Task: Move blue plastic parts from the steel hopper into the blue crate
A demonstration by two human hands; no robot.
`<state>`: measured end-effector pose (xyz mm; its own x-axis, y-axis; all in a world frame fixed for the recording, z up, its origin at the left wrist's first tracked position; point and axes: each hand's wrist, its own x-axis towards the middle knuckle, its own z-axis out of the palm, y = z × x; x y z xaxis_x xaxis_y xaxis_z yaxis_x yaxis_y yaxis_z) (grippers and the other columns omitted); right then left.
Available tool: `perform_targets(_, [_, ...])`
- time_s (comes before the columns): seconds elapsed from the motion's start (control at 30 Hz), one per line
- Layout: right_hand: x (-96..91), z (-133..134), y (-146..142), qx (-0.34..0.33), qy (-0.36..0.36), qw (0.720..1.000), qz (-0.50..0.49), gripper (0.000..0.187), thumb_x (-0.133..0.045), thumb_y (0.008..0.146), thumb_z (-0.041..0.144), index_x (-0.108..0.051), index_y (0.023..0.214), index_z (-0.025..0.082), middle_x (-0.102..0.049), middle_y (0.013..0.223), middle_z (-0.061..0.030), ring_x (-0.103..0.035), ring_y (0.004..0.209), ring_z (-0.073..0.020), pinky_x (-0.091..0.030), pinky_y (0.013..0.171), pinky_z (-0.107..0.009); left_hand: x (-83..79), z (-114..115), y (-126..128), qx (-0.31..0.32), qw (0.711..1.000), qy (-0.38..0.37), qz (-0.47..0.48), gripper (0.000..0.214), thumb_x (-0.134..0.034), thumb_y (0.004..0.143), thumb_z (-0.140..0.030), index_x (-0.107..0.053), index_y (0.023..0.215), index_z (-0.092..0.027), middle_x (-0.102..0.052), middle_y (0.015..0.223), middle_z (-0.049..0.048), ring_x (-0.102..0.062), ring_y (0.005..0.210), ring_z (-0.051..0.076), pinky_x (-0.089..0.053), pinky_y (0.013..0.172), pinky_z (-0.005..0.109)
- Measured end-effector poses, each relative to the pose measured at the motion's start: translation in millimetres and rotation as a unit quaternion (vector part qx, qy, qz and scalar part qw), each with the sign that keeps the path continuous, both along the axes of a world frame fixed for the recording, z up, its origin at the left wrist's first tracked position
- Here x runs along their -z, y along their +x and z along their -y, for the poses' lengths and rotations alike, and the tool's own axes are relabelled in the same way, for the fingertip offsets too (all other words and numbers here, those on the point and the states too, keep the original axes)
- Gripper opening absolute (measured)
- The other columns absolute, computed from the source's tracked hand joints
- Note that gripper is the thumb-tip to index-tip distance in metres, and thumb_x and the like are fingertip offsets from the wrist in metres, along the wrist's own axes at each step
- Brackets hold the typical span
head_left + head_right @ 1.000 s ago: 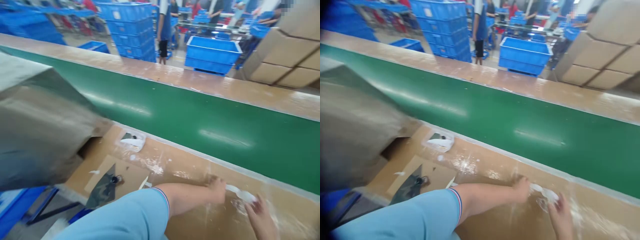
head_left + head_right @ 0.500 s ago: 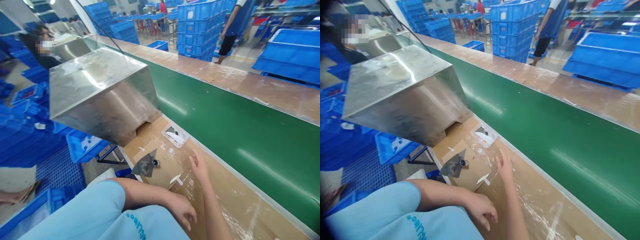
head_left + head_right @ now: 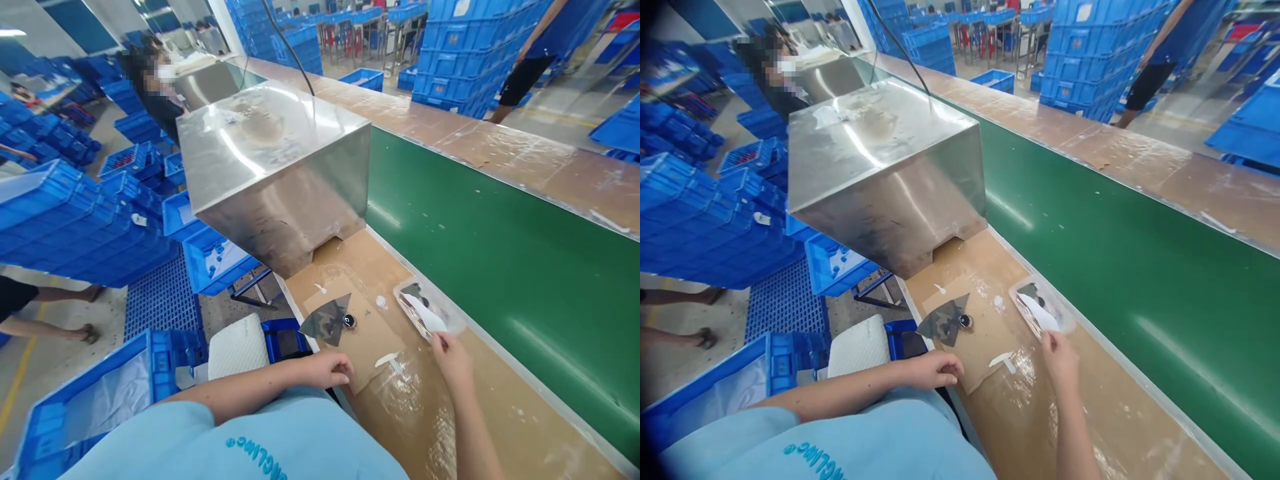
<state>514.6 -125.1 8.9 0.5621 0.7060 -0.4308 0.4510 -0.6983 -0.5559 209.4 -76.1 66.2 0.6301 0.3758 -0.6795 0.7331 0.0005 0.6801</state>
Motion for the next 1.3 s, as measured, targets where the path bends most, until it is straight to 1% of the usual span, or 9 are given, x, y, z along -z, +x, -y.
perform_targets(0.13, [-3.2, 97.4, 19.0, 0.099, -0.007, 0.995, 0.001, 0.054, -0.041, 0.063, 0.059, -0.071, 0.083, 0.018, -0.067, 0.074, -0.0091, -0.061, 0.073, -0.0227, -0.045, 0.068, -0.031, 8.9, 3.2, -1.7, 0.024, 1.0, -0.003, -0.001, 0.024, -0.053, 0.081, -0.023, -0.065, 0.1, -0.016, -0.068, 0.09, 0.0034, -0.061, 0.082, 0.016, -0.047, 0.077, 0.024])
perform_targets(0.23, [-6.8, 150.6, 13.2, 0.15, 0.021, 0.988, 0.005, 0.065, -0.035, 0.06, 0.067, -0.07, 0.078, 0.016, -0.066, 0.071, -0.0107, -0.06, 0.069, -0.0229, -0.045, 0.067, -0.034, 14.5, 4.0, 2.4, 0.055, 0.998, -0.008, -0.014, 0.028, -0.049, 0.081, -0.024, -0.063, 0.103, -0.014, -0.068, 0.094, 0.0052, -0.061, 0.085, 0.017, -0.047, 0.079, 0.026])
perform_targets(0.33, [-4.7, 184.7, 4.7, 0.24, 0.02, 0.97, 0.017, 0.067, -0.032, 0.06, 0.068, -0.068, 0.078, 0.015, -0.064, 0.066, -0.0098, -0.06, 0.066, -0.0233, -0.045, 0.066, -0.035, 19.9, 1.9, 6.8, 0.102, 0.995, -0.013, -0.016, 0.03, -0.049, 0.08, -0.027, -0.062, 0.105, -0.016, -0.069, 0.096, 0.0049, -0.062, 0.089, 0.018, -0.047, 0.082, 0.026])
perform_targets(0.53, [-6.4, 231.0, -9.4, 0.424, 0.034, 0.905, 0.0, 0.06, -0.035, 0.059, 0.065, -0.065, 0.081, 0.017, -0.065, 0.065, -0.0082, -0.064, 0.069, -0.0247, -0.046, 0.072, -0.035, 23.2, 4.2, 10.6, 0.157, 0.987, -0.006, -0.025, 0.033, -0.05, 0.079, -0.036, -0.062, 0.103, -0.017, -0.071, 0.096, 0.0047, -0.064, 0.092, 0.02, -0.049, 0.083, 0.027])
perform_targets(0.67, [-13.6, 242.5, -15.5, 0.484, 0.061, 0.873, -0.015, 0.051, -0.041, 0.056, 0.062, -0.06, 0.073, 0.019, -0.066, 0.066, -0.009, -0.064, 0.066, -0.0246, -0.048, 0.07, -0.034, 23.8, 6.3, 12.2, 0.166, 0.986, 0.002, -0.029, 0.035, -0.053, 0.077, -0.041, -0.063, 0.102, -0.019, -0.072, 0.094, 0.0032, -0.064, 0.087, 0.019, -0.05, 0.077, 0.026])
perform_targets(0.77, [-15.9, 241.5, -21.3, 0.507, 0.064, 0.859, -0.014, 0.05, -0.042, 0.056, 0.061, -0.061, 0.076, 0.019, -0.068, 0.07, -0.0103, -0.065, 0.069, -0.0251, -0.05, 0.075, -0.035, 26.2, 7.8, 11.0, 0.164, 0.986, 0.007, -0.031, 0.036, -0.055, 0.076, -0.044, -0.064, 0.101, -0.02, -0.072, 0.095, 0.0033, -0.064, 0.088, 0.02, -0.05, 0.077, 0.027])
perform_targets(1.0, [-13.0, 230.1, -22.9, 0.511, 0.087, 0.855, -0.017, 0.06, -0.04, 0.069, 0.057, -0.062, 0.103, 0.011, -0.071, 0.089, -0.0156, -0.069, 0.084, -0.0257, -0.051, 0.08, -0.033, 26.7, 12.9, 5.9, 0.187, 0.98, 0.024, -0.059, 0.038, -0.055, 0.075, -0.041, -0.064, 0.103, -0.017, -0.069, 0.094, 0.0047, -0.062, 0.082, 0.018, -0.048, 0.073, 0.026])
perform_targets(1.17, [-8.9, 218.0, -11.3, 0.517, 0.105, 0.849, -0.04, 0.069, -0.045, 0.071, 0.053, -0.057, 0.122, 0.007, -0.071, 0.09, -0.0143, -0.069, 0.092, -0.0259, -0.048, 0.094, -0.036, 23.2, 15.4, 6.1, 0.207, 0.975, 0.031, -0.069, 0.034, -0.054, 0.076, -0.036, -0.064, 0.102, -0.017, -0.069, 0.093, 0.0037, -0.06, 0.076, 0.016, -0.046, 0.069, 0.024])
perform_targets(1.3, [-3.6, 210.2, -3.3, 0.525, 0.12, 0.842, -0.027, 0.076, -0.045, 0.07, 0.053, -0.053, 0.128, 0.005, -0.07, 0.101, -0.0155, -0.067, 0.1, -0.0269, -0.046, 0.097, -0.038, 32.5, 17.3, 1.0, 0.213, 0.973, 0.044, -0.07, 0.034, -0.057, 0.076, -0.04, -0.064, 0.101, -0.018, -0.068, 0.092, 0.0035, -0.059, 0.074, 0.016, -0.046, 0.069, 0.024])
